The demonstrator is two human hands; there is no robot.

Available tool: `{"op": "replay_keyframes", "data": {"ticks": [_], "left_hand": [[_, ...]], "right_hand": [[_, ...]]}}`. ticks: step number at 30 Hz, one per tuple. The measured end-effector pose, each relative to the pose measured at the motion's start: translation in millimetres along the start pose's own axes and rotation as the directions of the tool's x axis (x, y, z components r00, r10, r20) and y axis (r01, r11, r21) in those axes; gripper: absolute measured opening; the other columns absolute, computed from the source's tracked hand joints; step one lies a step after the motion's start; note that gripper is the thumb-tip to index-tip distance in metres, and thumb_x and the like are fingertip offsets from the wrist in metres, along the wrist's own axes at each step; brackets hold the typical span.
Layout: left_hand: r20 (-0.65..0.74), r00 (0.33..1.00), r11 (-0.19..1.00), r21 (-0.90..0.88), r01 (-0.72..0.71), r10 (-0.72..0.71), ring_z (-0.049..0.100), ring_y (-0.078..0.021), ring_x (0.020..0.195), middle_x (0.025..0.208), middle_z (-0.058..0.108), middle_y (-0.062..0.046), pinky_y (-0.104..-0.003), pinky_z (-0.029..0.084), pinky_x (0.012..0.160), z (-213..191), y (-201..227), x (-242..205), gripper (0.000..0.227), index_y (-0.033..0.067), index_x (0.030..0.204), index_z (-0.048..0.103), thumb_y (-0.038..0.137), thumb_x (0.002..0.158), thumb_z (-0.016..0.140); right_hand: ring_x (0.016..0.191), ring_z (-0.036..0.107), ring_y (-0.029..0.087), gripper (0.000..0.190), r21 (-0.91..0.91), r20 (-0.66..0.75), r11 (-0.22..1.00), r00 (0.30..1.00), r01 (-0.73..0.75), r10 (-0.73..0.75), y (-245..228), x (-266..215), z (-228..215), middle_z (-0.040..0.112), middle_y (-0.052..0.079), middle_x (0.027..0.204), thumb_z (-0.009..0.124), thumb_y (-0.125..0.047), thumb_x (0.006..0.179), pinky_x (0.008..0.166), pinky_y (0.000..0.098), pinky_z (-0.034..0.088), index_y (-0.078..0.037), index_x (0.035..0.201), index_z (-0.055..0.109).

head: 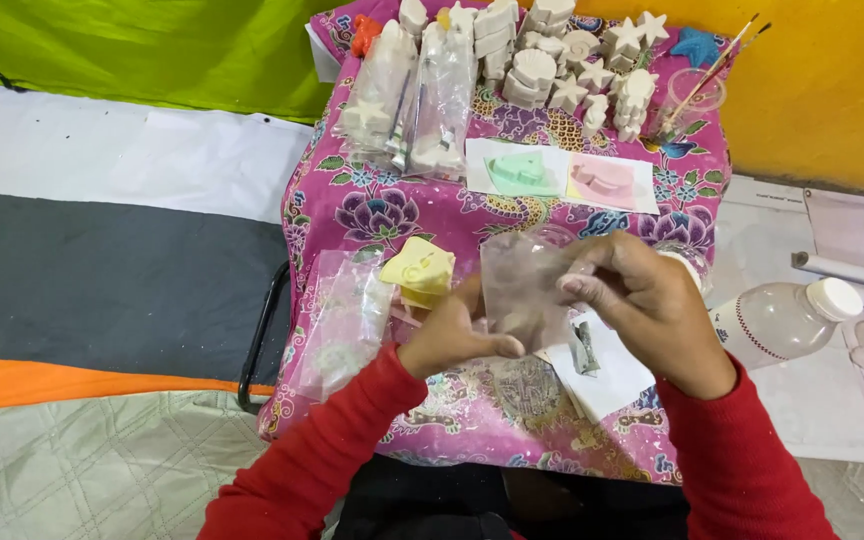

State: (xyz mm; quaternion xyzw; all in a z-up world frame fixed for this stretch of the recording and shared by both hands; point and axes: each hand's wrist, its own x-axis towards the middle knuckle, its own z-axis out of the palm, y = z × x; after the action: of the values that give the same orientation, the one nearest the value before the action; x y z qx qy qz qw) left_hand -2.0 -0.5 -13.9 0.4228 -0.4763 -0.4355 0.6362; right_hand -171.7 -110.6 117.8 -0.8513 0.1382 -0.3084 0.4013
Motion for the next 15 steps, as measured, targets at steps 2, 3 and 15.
{"op": "replay_keyframes", "data": {"ticks": [2, 3, 15], "left_hand": [[-0.012, 0.999, 0.997, -0.065, 0.036, -0.037, 0.065, -0.0192, 0.104, 0.109, 0.073, -0.011, -0.033, 0.055, 0.091, 2, -33, -3, 0.062, 0.0031, 0.121, 0.065, 0.023, 0.071, 0.094], [-0.023, 0.997, 0.989, -0.13, 0.072, -0.075, 0.065, -0.0134, 0.099, 0.104, 0.076, -0.008, -0.028, 0.057, 0.087, 2, -50, -5, 0.043, 0.0029, 0.114, 0.072, 0.014, 0.077, 0.092], [-0.258, 0.936, 0.917, -0.378, 0.129, -0.238, 0.065, -0.0209, 0.082, 0.096, 0.065, -0.007, -0.034, 0.057, 0.069, -23, -36, 24, 0.029, 0.0114, 0.096, 0.06, 0.021, 0.078, 0.082]], "right_hand": [[0.072, 0.07, 0.023, 0.006, 0.059, -0.018, 0.998, 1.0, -0.001, 0.002, -1, 3, 0, 0.073, 0.016, 0.08, 0.07, -0.001, 0.092, 0.073, 0.0395, 0.06, 0.002, 0.092, 0.065], [0.075, 0.067, 0.021, 0.005, 0.119, -0.035, 0.993, 0.999, -0.001, 0.005, -1, 5, -1, 0.072, 0.015, 0.081, 0.068, 0.0, 0.093, 0.075, 0.0373, 0.059, 0.003, 0.093, 0.064], [0.075, 0.073, 0.021, 0.05, -0.108, -0.349, 0.961, 0.915, -0.256, 0.205, 13, 26, -49, 0.074, 0.018, 0.094, 0.072, -0.002, 0.088, 0.068, 0.0308, 0.064, 0.002, 0.134, 0.051]]}}
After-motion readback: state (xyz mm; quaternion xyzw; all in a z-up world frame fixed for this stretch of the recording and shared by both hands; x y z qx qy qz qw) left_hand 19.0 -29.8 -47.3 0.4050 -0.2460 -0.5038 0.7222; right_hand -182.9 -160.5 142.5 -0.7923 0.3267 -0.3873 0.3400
